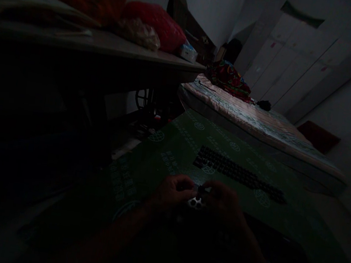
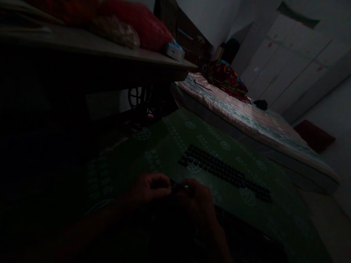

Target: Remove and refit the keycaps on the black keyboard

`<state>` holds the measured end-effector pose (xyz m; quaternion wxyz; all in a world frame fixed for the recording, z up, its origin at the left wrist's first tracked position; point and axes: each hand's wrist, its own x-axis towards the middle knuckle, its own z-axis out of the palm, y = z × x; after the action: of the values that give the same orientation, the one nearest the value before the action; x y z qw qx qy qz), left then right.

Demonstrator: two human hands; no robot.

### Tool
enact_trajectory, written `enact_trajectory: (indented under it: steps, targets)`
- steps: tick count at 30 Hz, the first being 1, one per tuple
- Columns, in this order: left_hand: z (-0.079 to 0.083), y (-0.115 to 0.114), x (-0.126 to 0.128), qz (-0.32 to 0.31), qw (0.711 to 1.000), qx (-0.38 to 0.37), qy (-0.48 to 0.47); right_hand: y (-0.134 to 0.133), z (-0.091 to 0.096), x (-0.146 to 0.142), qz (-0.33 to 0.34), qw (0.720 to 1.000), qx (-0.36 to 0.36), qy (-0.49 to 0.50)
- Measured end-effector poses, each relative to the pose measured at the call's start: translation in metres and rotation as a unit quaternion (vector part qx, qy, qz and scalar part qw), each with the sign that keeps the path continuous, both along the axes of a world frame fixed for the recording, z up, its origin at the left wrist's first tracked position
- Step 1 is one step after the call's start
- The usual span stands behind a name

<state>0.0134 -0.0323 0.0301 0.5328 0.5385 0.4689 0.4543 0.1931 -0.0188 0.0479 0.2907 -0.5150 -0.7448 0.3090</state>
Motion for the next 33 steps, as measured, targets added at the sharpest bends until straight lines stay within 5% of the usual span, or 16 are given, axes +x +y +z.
enact_trajectory:
  steps: [4,13,33]
  targets:
    - [-0.003,0.002,0.0,0.045,0.997,0.019,0.053,0.039,-0.013,0.008,-0.099,0.995,-0.014,-0.019]
    - [-0.016,0.007,0.0,0.049,0.984,0.07,0.154,0.112,-0.059,0.017,-0.125,0.99,-0.015,-0.068]
    - [-0.017,0.007,0.001,0.05,0.982,0.04,0.179,0.126,-0.069,0.018,-0.13,0.986,-0.033,-0.094]
